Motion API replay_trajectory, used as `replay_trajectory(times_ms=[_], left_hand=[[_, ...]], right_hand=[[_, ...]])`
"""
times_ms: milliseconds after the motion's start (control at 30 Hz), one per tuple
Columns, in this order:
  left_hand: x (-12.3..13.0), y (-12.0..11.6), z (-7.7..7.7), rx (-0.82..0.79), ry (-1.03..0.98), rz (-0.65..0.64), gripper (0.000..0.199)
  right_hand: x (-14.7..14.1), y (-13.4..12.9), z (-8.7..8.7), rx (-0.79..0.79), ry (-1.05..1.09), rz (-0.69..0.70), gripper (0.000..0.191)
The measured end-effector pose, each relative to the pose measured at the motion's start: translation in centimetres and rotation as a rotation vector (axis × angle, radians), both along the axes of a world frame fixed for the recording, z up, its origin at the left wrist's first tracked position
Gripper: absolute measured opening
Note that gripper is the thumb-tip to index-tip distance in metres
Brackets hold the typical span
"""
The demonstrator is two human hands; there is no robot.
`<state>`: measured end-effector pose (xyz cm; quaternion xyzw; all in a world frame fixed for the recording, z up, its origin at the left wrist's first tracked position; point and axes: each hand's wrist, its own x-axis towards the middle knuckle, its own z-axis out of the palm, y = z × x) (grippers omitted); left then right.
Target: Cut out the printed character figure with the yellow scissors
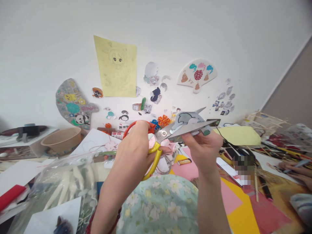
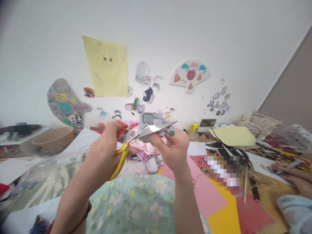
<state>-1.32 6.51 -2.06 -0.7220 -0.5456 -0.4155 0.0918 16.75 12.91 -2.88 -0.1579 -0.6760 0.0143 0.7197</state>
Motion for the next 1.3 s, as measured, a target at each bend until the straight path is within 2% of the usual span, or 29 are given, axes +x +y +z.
replay_trajectory(times_ms=[267,533,800,1300], left_hand=[[0.0,0.0,-0.2,0.011,0.038,-0.01,0.033],[0.1,-0.3,0.0,0.005,0.069,-0.017,0.03],[0.0,-0.1,-0.3,0.03,0.099,-0.017,0.026],[0.0,-0.4,-0.2,0.039,0.114,-0.014,0.021]], right_hand=[[0.3,-0.2,0.0,-0.024,-0.022,-0.03,0.021],[0.7,-0.3,-0.1,0.03,-0.022,-0.037,0.014],[1.0,-0.6,0.0,0.013,-0.031,-0.069,0.011],[1.3,-0.8,0.2,0.026,-0.078,-0.024,0.016]])
